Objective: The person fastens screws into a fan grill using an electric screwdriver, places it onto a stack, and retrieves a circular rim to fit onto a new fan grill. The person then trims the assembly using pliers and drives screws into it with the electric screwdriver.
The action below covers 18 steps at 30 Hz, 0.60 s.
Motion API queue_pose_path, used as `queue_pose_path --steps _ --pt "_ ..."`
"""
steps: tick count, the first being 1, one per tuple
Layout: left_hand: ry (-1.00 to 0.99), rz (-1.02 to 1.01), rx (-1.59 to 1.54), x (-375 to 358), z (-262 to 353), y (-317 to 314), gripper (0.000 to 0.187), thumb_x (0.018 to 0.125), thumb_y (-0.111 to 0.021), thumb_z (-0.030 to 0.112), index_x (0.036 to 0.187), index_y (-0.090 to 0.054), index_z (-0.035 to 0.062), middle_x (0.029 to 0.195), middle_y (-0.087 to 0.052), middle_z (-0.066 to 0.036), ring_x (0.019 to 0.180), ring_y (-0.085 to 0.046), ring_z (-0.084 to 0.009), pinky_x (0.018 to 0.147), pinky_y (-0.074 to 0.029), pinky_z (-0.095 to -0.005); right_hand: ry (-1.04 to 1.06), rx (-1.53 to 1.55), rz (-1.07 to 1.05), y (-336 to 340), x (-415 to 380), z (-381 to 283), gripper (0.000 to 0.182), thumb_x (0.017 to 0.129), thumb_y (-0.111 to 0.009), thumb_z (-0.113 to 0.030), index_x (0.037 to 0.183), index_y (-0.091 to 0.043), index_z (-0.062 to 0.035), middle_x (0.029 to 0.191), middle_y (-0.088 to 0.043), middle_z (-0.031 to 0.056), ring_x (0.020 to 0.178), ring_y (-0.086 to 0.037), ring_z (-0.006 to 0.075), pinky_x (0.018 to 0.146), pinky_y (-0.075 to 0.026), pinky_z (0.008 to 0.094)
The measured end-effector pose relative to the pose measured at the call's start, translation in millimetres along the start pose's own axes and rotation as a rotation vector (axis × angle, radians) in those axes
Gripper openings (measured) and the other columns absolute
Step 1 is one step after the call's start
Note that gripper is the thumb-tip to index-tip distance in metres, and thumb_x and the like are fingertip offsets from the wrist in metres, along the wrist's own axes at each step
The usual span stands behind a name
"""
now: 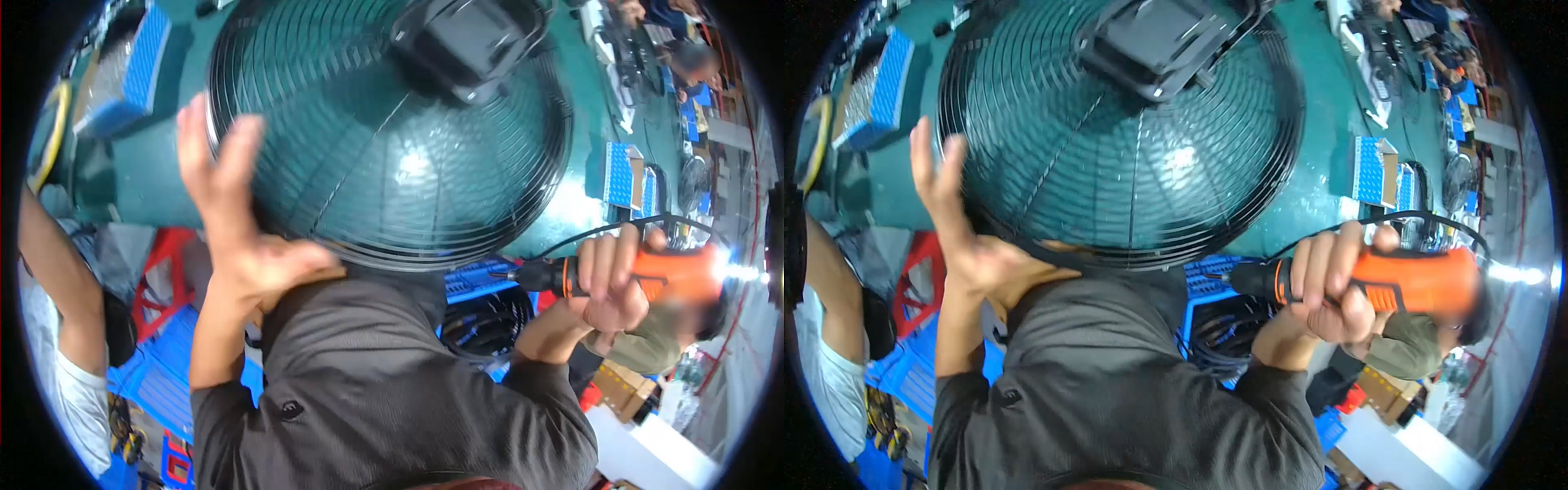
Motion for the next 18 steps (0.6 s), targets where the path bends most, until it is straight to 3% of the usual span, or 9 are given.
queue_pose_path --steps 1,2,4,7,10,12,16,18 --pt "0.215 0.024 -0.101 -0.7 -7.2 5.5 0.093 0.09 -0.062 0.06 0.15 -0.037 -0.0052 0.16 -0.026 -0.029 0.15 -0.023 -0.0415 0.122 -0.015 -0.0504 -0.016 -0.117 0.116 8.8 -6.8 -1.8 0.054 0.086 -0.063 -0.009 0.137 -0.047 -0.0052 0.092 -0.055 0.0096 0.055 -0.049 0.014 0.054 -0.046 0.0308" --pt "0.312 0.059 -0.268 -2.8 -22.7 5.9 0.074 0.101 -0.053 0.039 0.154 -0.028 -0.0055 0.161 -0.025 -0.026 0.152 -0.022 -0.0344 0.123 -0.015 -0.045 -0.05 -0.136 0.198 17.4 -14.0 -0.1 0.054 0.084 -0.063 -0.009 0.136 -0.047 -0.0043 0.098 -0.059 0.0131 0.056 -0.051 0.0151 0.053 -0.045 0.0303" --pt "0.414 0.076 -0.439 17.2 -30.6 3.1 0.07 0.1 -0.057 0.028 0.155 -0.027 -0.0049 0.161 -0.025 -0.024 0.152 -0.022 -0.0323 0.124 -0.014 -0.0429 -0.154 -0.141 0.351 36.0 -31.0 4.2 0.053 0.083 -0.062 -0.007 0.133 -0.048 -0.0034 0.115 -0.062 0.0211 0.057 -0.054 0.0167 0.052 -0.046 0.0308" --pt "0.534 0.063 -0.54 33.4 -38.5 0.5 0.071 0.096 -0.065 0.015 0.154 -0.028 -0.0046 0.16 -0.028 -0.022 0.15 -0.026 -0.0298 0.123 -0.016 -0.0403 -0.311 -0.193 0.503 46.7 -55.9 14.1 0.051 0.08 -0.063 -0.007 0.129 -0.05 -0.0028 0.14 -0.053 0.0297 0.056 -0.059 0.0178 0.052 -0.048 0.0325" --pt "0.548 0.082 -0.509 40.4 -33.8 -13.0 0.079 0.091 -0.073 0.015 0.153 -0.028 -0.0058 0.153 -0.038 -0.022 0.141 -0.038 -0.0292 0.119 -0.027 -0.039 -0.359 -0.178 0.477 40.7 -71.6 28.6 0.052 0.075 -0.067 -0.007 0.124 -0.052 0.0001 0.143 -0.048 0.0332 0.059 -0.065 0.0215 0.054 -0.052 0.0317" --pt "0.574 0.071 -0.582 40.5 -26.1 -12.6 0.079 0.091 -0.073 0.014 0.153 -0.028 -0.006 0.154 -0.037 -0.022 0.143 -0.036 -0.0293 0.12 -0.025 -0.0393 -0.363 -0.163 0.387 35.5 -72.6 31.8 0.054 0.072 -0.069 -0.006 0.123 -0.052 0.0016 0.146 -0.045 0.0331 0.061 -0.067 0.0226 0.055 -0.054 0.0328" --pt "0.646 0.065 -0.392 17.0 25.0 -13.8 0.084 0.092 -0.072 0.014 0.156 -0.02 -0.0063 0.16 -0.027 -0.024 0.15 -0.024 -0.0303 0.123 -0.016 -0.0394 -0.312 -0.125 0.399 50.8 -52.1 30.1 0.053 0.071 -0.07 -0.004 0.121 -0.055 0.0023 0.125 -0.057 0.0224 0.059 -0.065 0.0226 0.054 -0.055 0.0337" --pt "0.607 0.088 -0.435 -14.9 47.7 -21.7 0.091 0.09 -0.072 0.012 0.157 -0.014 -0.0067 0.164 -0.015 -0.025 0.154 -0.012 -0.032 0.124 -0.008 -0.0405 -0.375 -0.118 0.356 72.8 -21.5 16.9 0.047 0.075 -0.067 -0.005 0.121 -0.056 0.0 0.101 -0.063 0.012 0.062 -0.063 0.0213 0.055 -0.054 0.0345"
Point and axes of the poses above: each hand's wrist, its own x-axis towards the middle knuckle, its own y-axis out of the back of the hand, z = x × y, the point moved 1 cm from there along x, towards the middle knuckle
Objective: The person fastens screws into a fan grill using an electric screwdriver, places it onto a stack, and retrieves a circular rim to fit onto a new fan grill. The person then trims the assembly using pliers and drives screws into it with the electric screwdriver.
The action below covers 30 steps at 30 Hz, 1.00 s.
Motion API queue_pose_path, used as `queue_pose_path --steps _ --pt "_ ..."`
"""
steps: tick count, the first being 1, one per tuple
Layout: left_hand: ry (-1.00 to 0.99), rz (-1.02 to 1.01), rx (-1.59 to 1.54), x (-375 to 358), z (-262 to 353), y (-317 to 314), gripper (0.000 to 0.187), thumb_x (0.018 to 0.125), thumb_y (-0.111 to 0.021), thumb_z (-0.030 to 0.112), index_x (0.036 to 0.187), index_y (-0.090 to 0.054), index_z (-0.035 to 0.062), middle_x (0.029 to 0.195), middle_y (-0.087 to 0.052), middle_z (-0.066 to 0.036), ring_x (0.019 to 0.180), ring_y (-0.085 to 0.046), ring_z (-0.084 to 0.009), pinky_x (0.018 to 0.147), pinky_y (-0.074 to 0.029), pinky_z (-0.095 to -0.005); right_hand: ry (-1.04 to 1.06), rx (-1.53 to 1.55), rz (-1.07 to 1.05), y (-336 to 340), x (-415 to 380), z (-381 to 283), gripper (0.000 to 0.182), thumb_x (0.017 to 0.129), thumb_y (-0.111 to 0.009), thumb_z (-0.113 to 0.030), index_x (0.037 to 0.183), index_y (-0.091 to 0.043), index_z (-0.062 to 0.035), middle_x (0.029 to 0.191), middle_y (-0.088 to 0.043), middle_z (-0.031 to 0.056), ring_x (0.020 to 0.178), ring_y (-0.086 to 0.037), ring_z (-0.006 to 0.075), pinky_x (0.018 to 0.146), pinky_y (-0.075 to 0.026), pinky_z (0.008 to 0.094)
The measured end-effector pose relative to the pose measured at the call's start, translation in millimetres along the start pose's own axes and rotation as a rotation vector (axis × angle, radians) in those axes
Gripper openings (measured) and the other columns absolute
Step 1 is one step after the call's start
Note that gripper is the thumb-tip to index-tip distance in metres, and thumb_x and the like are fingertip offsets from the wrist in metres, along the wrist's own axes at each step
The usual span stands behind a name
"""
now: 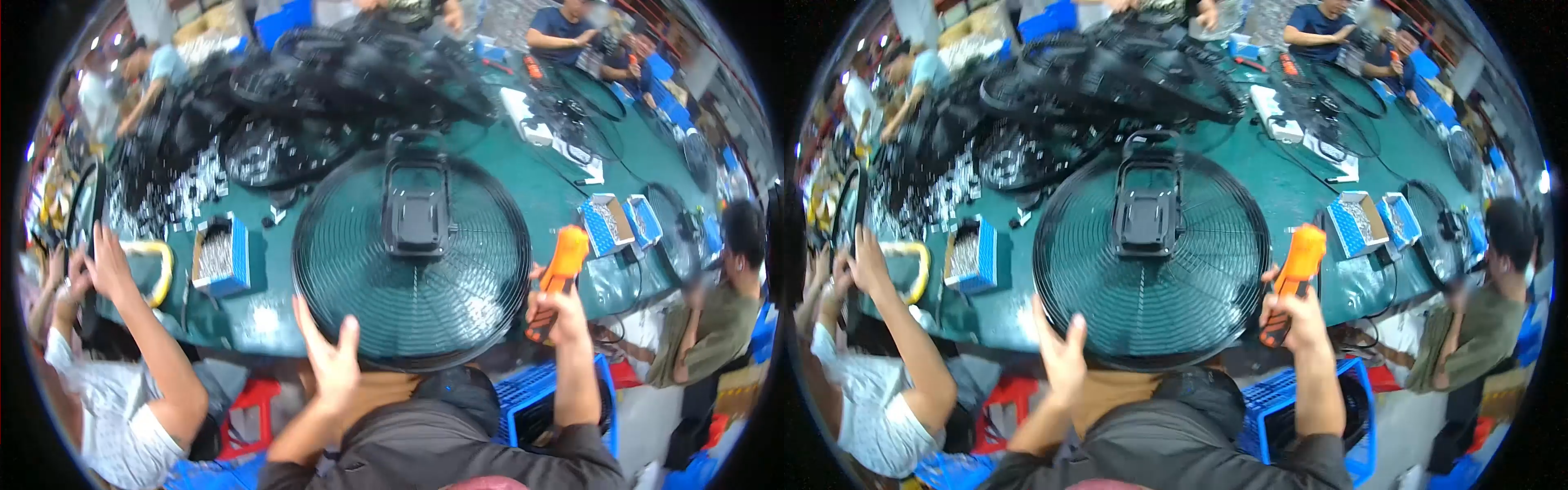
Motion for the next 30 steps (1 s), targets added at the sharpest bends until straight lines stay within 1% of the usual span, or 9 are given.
queue_pose_path --steps 5,8,10,12,14,16,20,25,30 --pt "-0.006 -0.037 -0.099 -41.0 7.2 -12.1 0.1 0.083 -0.074 0.005 0.158 -0.009 -0.007 0.166 0.0 -0.026 0.155 0.003 -0.0328 0.124 0.004 -0.0428 -0.097 0.141 -0.046 29.8 67.2 -20.6 0.042 0.079 -0.064 -0.007 0.12 -0.058 0.0007 0.096 -0.063 0.0111 0.067 -0.065 0.0209 0.061 -0.055 0.0354" --pt "-0.069 -0.037 0.02 -21.5 13.1 14.1 0.095 0.082 -0.073 0.003 0.157 -0.015 -0.0056 0.166 -0.007 -0.023 0.156 -0.004 -0.0324 0.125 -0.002 -0.0428 -0.055 -0.015 0.067 14.8 61.2 -37.8 0.046 0.08 -0.066 -0.006 0.125 -0.058 0.0018 0.104 -0.064 0.0132 0.071 -0.066 0.0215 0.061 -0.055 0.0337" --pt "-0.35 0.074 0.235 20.5 31.0 46.1 0.083 0.084 -0.07 0.001 0.154 -0.028 -0.0034 0.163 -0.024 -0.02 0.152 -0.022 -0.0322 0.122 -0.02 -0.0428 0.06 0.057 0.063 20.6 46.0 -45.2 0.051 0.083 -0.065 -0.005 0.132 -0.052 0.0028 0.114 -0.067 0.0207 0.068 -0.066 0.0205 0.061 -0.054 0.0315" --pt "-0.448 0.265 0.48 72.2 39.9 89.2 0.059 0.087 -0.066 0.0 0.144 -0.048 -0.0014 0.146 -0.051 -0.017 0.131 -0.052 -0.0281 0.104 -0.044 -0.0407 0.245 0.038 0.166 26.6 28.2 -47.7 0.05 0.083 -0.065 -0.005 0.13 -0.049 0.0025 0.099 -0.067 0.0155 0.063 -0.062 0.0177 0.059 -0.053 0.0308" --pt "-0.382 0.273 0.604 121.0 50.1 123.6 0.042 0.089 -0.065 0.001 0.13 -0.06 -0.0004 0.119 -0.065 -0.015 0.102 -0.065 -0.0252 0.084 -0.05 -0.0396 0.459 0.031 0.196 23.5 8.3 -50.0 0.045 0.084 -0.064 -0.005 0.125 -0.049 0.0022 0.084 -0.062 0.0097 0.058 -0.057 0.0153 0.057 -0.05 0.03" --pt "-0.361 0.212 0.917 154.9 57.6 135.5 0.033 0.088 -0.067 0.005 0.121 -0.065 0.0008 0.105 -0.068 -0.015 0.091 -0.066 -0.0288 0.078 -0.051 -0.0418 0.678 0.028 0.267 9.8 -5.2 -44.7 0.039 0.086 -0.062 -0.004 0.122 -0.047 0.0016 0.076 -0.057 0.0062 0.055 -0.055 0.0148 0.053 -0.048 0.0298" --pt "-0.135 -0.086 1.36 196.5 40.2 148.6 0.031 0.078 -0.077 0.015 0.106 -0.073 0.0031 0.093 -0.073 -0.018 0.09 -0.07 -0.0362 0.082 -0.054 -0.044 0.743 -0.241 0.284 -6.2 -27.3 -20.0 0.042 0.084 -0.065 0.004 0.122 -0.046 0.0 0.073 -0.057 0.0063 0.059 -0.058 0.0142 0.056 -0.049 0.0279" --pt "-0.064 -0.231 1.293 228.0 2.6 171.7 0.022 0.072 -0.074 0.009 0.093 -0.076 0.0009 0.078 -0.074 -0.014 0.072 -0.072 -0.0279 0.069 -0.056 -0.038 0.859 -0.583 0.161 -5.3 -28.6 -7.6 0.045 0.08 -0.072 0.001 0.12 -0.053 -0.0014 0.074 -0.061 0.0045 0.067 -0.06 0.0143 0.066 -0.048 0.0306" --pt "0.023 -0.269 1.038 250.5 -28.7 192.9 0.007 0.074 -0.067 -0.006 0.08 -0.069 -0.0034 0.065 -0.068 -0.007 0.057 -0.063 -0.0117 0.053 -0.049 -0.0286 0.895 -0.648 0.093 -10.9 -24.7 -13.1 0.043 0.088 -0.065 0.0 0.125 -0.043 -0.0011 0.076 -0.055 0.0061 0.061 -0.056 0.0125 0.057 -0.049 0.0265"
Point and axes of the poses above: each hand's wrist, its own x-axis towards the middle knuckle, its own y-axis out of the back of the hand, z = x × y, the point moved 1 cm from there along x, towards the middle knuckle
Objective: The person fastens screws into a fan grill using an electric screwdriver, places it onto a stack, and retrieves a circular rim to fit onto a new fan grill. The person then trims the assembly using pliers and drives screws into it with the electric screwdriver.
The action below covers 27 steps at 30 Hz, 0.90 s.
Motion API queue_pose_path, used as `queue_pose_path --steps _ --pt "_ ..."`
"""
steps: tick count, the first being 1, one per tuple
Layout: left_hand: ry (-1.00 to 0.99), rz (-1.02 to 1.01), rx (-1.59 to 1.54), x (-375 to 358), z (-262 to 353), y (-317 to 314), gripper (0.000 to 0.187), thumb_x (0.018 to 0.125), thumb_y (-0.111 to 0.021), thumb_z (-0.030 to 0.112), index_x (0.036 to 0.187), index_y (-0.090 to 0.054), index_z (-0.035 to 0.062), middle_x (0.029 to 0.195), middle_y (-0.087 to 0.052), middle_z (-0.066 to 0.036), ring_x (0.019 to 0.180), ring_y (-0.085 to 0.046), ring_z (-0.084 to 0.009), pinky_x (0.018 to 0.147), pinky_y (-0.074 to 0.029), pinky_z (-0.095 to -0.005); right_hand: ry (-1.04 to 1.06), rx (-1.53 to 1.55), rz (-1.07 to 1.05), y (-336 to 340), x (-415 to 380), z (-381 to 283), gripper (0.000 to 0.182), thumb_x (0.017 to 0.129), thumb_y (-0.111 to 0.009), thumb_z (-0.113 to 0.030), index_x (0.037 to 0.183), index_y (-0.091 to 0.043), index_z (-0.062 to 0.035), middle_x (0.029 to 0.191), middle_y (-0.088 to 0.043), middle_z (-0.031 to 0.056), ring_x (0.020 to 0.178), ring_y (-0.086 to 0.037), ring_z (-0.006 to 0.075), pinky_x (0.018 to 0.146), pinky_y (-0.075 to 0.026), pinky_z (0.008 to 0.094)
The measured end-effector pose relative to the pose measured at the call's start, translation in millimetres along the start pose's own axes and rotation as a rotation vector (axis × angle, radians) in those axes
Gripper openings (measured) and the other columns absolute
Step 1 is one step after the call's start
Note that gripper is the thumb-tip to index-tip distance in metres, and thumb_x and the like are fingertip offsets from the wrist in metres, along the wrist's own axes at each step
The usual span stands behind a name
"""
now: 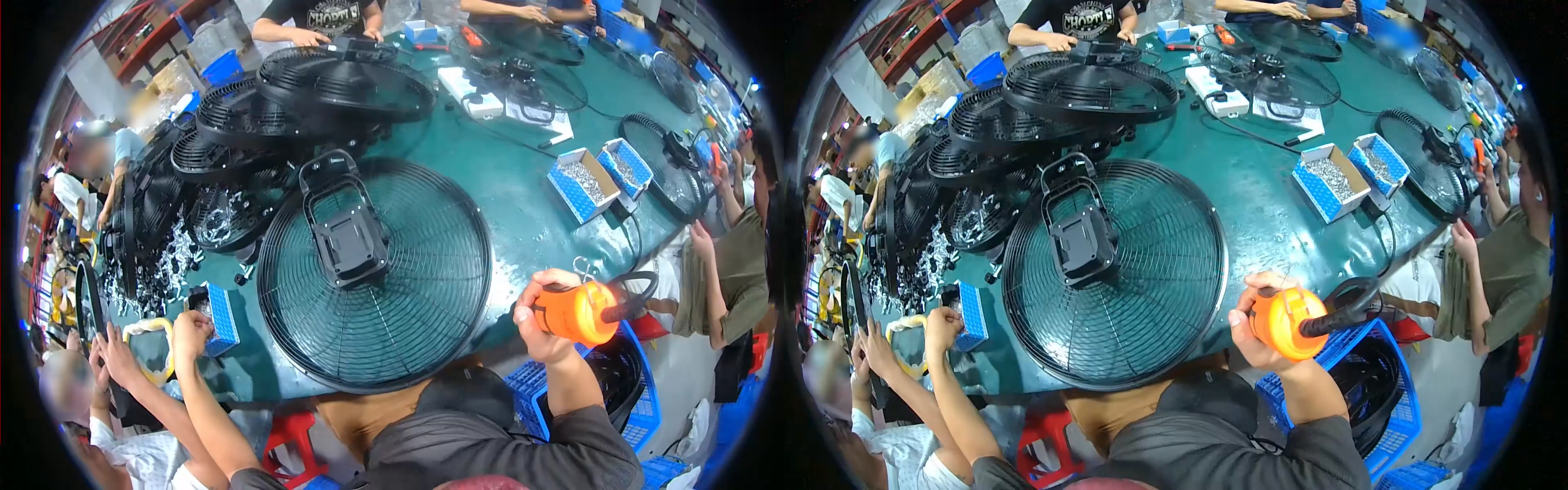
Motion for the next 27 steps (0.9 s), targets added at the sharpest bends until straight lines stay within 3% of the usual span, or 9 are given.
queue_pose_path --steps 4,6,12,20,24,25,26,27 --pt "0.017 0.036 0.043 -6.3 5.0 1.8 0.005 0.076 -0.07 -0.005 0.079 -0.068 -0.003 0.064 -0.067 -0.006 0.056 -0.061 -0.0106 0.053 -0.048 -0.028 -0.081 0.142 0.1 0.0 3.3 6.5 0.045 0.086 -0.065 0.002 0.125 -0.044 -0.001 0.076 -0.055 0.0062 0.061 -0.055 0.0122 0.056 -0.048 0.0258" --pt "0.024 0.055 0.095 -5.8 7.9 4.1 0.007 0.076 -0.074 0.001 0.082 -0.071 -0.0014 0.067 -0.069 -0.008 0.058 -0.064 -0.0151 0.057 -0.049 -0.0308 -0.155 0.272 0.21 -1.0 7.6 5.4 0.048 0.083 -0.065 0.007 0.126 -0.047 -0.001 0.077 -0.057 0.0055 0.062 -0.056 0.0118 0.058 -0.047 0.0247" --pt "0.046 0.068 0.153 -30.5 50.5 18.4 0.013 0.078 -0.075 0.011 0.087 -0.075 0.0022 0.072 -0.071 -0.012 0.067 -0.07 -0.022 0.066 -0.053 -0.0345 -0.158 0.287 0.306 2.5 5.7 9.2 0.045 0.086 -0.061 0.004 0.127 -0.043 -0.0004 0.076 -0.055 0.0063 0.058 -0.055 0.0119 0.053 -0.049 0.0246" --pt "0.0 0.306 0.068 -42.3 51.3 13.0 0.019 0.085 -0.072 0.016 0.096 -0.074 0.0013 0.082 -0.074 -0.016 0.077 -0.072 -0.0282 0.072 -0.054 -0.0373 -0.14 0.315 0.411 9.7 -4.8 7.0 0.045 0.088 -0.057 -0.002 0.129 -0.04 -0.0002 0.083 -0.054 0.0082 0.061 -0.054 0.0133 0.058 -0.051 0.0288" --pt "-0.218 0.464 -0.152 -85.7 85.9 18.6 0.012 0.092 -0.067 0.01 0.097 -0.07 -0.0004 0.076 -0.068 -0.008 0.065 -0.061 -0.0153 0.064 -0.048 -0.0297 -0.152 0.276 0.483 6.7 -0.6 0.2 0.05 0.086 -0.057 -0.001 0.132 -0.038 -0.0005 0.083 -0.053 0.0084 0.063 -0.054 0.0133 0.061 -0.051 0.0294" --pt "-0.332 0.468 -0.272 -100.3 99.5 13.8 0.009 0.092 -0.067 0.007 0.091 -0.068 -0.0018 0.076 -0.062 -0.002 0.066 -0.052 -0.0096 0.062 -0.044 -0.0262 -0.17 0.256 0.49 5.3 2.7 -6.0 0.05 0.086 -0.057 -0.001 0.133 -0.038 -0.0004 0.084 -0.053 0.0084 0.063 -0.054 0.0133 0.061 -0.051 0.0295" --pt "-0.191 0.335 -0.484 -122.1 111.4 10.1 0.008 0.089 -0.068 0.004 0.087 -0.066 -0.0035 0.08 -0.063 -0.005 0.069 -0.055 -0.0106 0.062 -0.045 -0.0263 -0.192 0.235 0.495 4.1 3.6 -10.4 0.051 0.086 -0.058 -0.001 0.133 -0.038 -0.0004 0.084 -0.053 0.0084 0.063 -0.054 0.0133 0.061 -0.051 0.0297" --pt "-0.285 0.28 -0.648 -143.2 133.2 2.6 0.007 0.088 -0.068 0.002 0.085 -0.066 -0.0034 0.08 -0.062 -0.004 0.071 -0.054 -0.0089 0.062 -0.044 -0.0242 -0.211 0.264 0.471 4.9 2.0 -11.7 0.05 0.087 -0.059 -0.003 0.132 -0.039 -0.0011 0.083 -0.053 0.0081 0.063 -0.055 0.0138 0.06 -0.051 0.0299"
Point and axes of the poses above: each hand's wrist, its own x-axis towards the middle knuckle, its own y-axis out of the back of the hand, z = x × y, the point moved 1 cm from there along x, towards the middle knuckle
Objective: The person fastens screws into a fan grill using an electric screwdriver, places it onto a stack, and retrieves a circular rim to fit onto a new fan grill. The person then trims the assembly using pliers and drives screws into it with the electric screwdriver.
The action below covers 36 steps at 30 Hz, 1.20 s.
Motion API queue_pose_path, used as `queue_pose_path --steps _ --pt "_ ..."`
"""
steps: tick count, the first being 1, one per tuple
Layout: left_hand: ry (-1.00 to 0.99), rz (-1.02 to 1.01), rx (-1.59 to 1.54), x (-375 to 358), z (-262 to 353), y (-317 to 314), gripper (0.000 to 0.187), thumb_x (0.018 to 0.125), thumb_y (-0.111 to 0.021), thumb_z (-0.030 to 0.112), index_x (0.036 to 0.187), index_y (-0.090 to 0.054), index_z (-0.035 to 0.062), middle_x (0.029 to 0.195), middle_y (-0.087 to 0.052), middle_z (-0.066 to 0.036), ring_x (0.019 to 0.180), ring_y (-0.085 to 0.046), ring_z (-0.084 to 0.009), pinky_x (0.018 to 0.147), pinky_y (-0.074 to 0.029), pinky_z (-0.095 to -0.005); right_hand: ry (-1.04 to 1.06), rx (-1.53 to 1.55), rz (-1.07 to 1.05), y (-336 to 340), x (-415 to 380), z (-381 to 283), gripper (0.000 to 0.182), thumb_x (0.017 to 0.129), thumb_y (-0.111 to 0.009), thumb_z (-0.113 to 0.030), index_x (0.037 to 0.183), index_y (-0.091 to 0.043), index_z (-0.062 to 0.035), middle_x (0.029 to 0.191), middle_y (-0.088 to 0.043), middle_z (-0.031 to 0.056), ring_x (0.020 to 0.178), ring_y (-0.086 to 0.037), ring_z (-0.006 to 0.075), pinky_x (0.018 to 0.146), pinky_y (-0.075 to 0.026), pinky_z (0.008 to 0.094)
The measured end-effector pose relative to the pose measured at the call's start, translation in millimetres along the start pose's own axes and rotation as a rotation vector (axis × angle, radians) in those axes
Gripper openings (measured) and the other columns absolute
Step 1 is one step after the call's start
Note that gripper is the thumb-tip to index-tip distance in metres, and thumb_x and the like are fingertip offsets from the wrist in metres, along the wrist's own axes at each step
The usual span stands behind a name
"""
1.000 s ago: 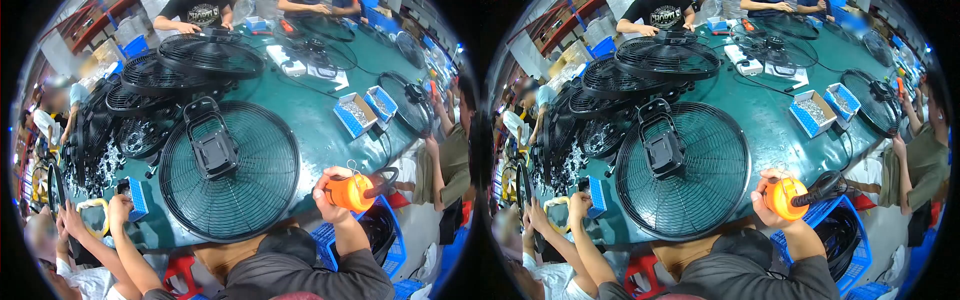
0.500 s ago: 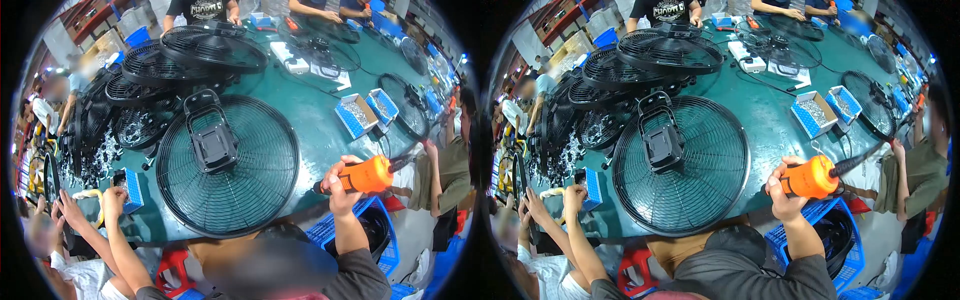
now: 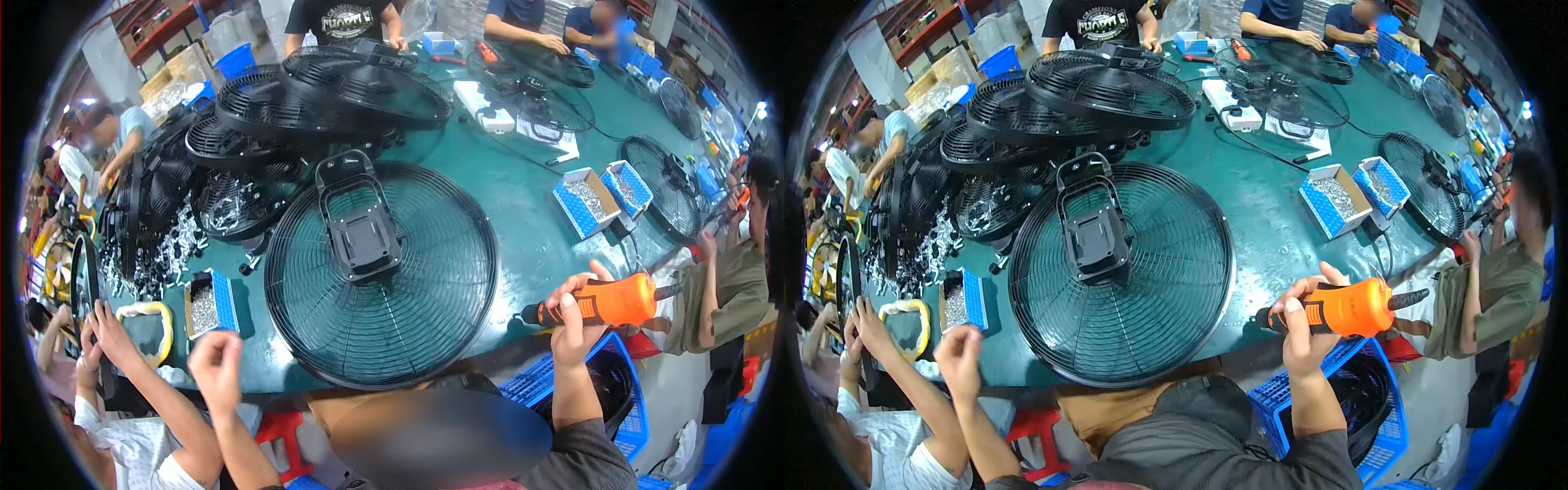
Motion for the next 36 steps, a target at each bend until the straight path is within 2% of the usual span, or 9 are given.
queue_pose_path --steps 2,3,5,6,8,11,19,31,36 --pt "0.108 -0.154 -0.327 -43.2 22.8 -28.0 0.005 0.086 -0.07 0.002 0.085 -0.068 -0.0031 0.084 -0.066 -0.008 0.07 -0.059 -0.0118 0.064 -0.047 -0.0249 -0.049 0.044 -0.053 2.7 0.9 -4.3 0.048 0.087 -0.062 -0.006 0.129 -0.04 -0.0027 0.082 -0.053 0.0075 0.062 -0.055 0.0147 0.06 -0.05 0.0303" --pt "0.321 -0.244 -0.61 -63.7 44.0 -45.0 0.008 0.083 -0.072 0.003 0.086 -0.07 -0.0045 0.085 -0.068 -0.011 0.072 -0.064 -0.0152 0.065 -0.051 -0.0273 -0.077 0.137 -0.112 1.3 -0.3 -12.2 0.046 0.087 -0.063 -0.007 0.128 -0.041 -0.0038 0.081 -0.053 0.0071 0.061 -0.055 0.0153 0.06 -0.05 0.0307" --pt "0.425 -0.451 -0.876 -101.9 46.8 -74.6 0.016 0.086 -0.07 0.001 0.1 -0.072 -0.0068 0.088 -0.068 -0.015 0.073 -0.066 -0.0182 0.065 -0.054 -0.0285 -0.115 0.33 -0.231 -2.0 -1.4 -37.6 0.043 0.088 -0.065 -0.01 0.124 -0.042 -0.006 0.078 -0.053 0.0062 0.06 -0.056 0.0165 0.058 -0.048 0.0313" --pt "0.565 -0.492 -0.995 -113.3 60.8 -89.8 0.017 0.085 -0.071 0.005 0.098 -0.072 -0.005 0.086 -0.066 -0.016 0.066 -0.065 -0.0189 0.052 -0.049 -0.0276 -0.111 0.426 -0.264 -11.0 -4.1 -51.7 0.039 0.089 -0.067 -0.014 0.119 -0.043 -0.0088 0.074 -0.052 0.0058 0.058 -0.055 0.0179 0.057 -0.047 0.0323" --pt "0.676 -0.586 -1.255 -130.9 58.5 -112.2 0.02 0.091 -0.066 0.007 0.108 -0.073 -0.0009 0.085 -0.065 -0.012 0.067 -0.057 -0.0206 0.058 -0.045 -0.0314 -0.176 0.633 -0.276 -29.1 -19.8 -78.9 0.042 0.088 -0.072 -0.017 0.118 -0.044 -0.009 0.074 -0.054 0.0064 0.058 -0.057 0.0198 0.057 -0.049 0.0356" --pt "0.808 -0.648 -1.575 -139.5 64.3 -137.3 0.02 0.095 -0.066 0.008 0.112 -0.072 0.0012 0.087 -0.064 -0.012 0.071 -0.055 -0.0173 0.059 -0.043 -0.0275 -0.18 0.871 -0.372 -48.3 -44.4 -91.5 0.046 0.088 -0.074 -0.016 0.12 -0.042 -0.0081 0.077 -0.058 0.008 0.061 -0.061 0.0225 0.06 -0.051 0.0388" --pt "0.844 -0.831 -1.699 -138.6 75.4 -153.0 0.022 0.095 -0.068 0.017 0.113 -0.074 0.0062 0.085 -0.068 -0.004 0.068 -0.05 -0.0147 0.062 -0.039 -0.0286 0.022 0.906 -0.406 -62.1 -69.2 -97.0 0.043 0.087 -0.069 -0.009 0.12 -0.042 -0.0061 0.079 -0.059 0.01 0.057 -0.062 0.022 0.057 -0.053 0.0374" --pt "0.991 -0.812 -1.802 -138.4 84.3 -159.4 0.022 0.099 -0.064 0.018 0.114 -0.073 0.0051 0.087 -0.067 -0.004 0.068 -0.051 -0.015 0.064 -0.04 -0.0276 0.208 0.874 -0.546 -55.5 -73.1 -93.5 0.045 0.082 -0.068 -0.002 0.12 -0.042 -0.0028 0.081 -0.062 0.0124 0.061 -0.066 0.0241 0.059 -0.057 0.0387" --pt "0.985 -0.83 -1.825 -142.9 84.6 -163.6 0.023 0.098 -0.065 0.02 0.114 -0.073 0.0045 0.087 -0.067 -0.005 0.066 -0.051 -0.0149 0.062 -0.04 -0.0281 0.22 0.829 -0.652 -43.7 -65.9 -103.1 0.042 0.087 -0.067 -0.002 0.121 -0.042 -0.0028 0.081 -0.062 0.0117 0.065 -0.068 0.0255 0.06 -0.058 0.0425"
Point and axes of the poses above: each hand's wrist, its own x-axis towards the middle knuckle, its own y-axis out of the back of the hand, z = x × y, the point moved 1 cm from there along x, towards the middle knuckle
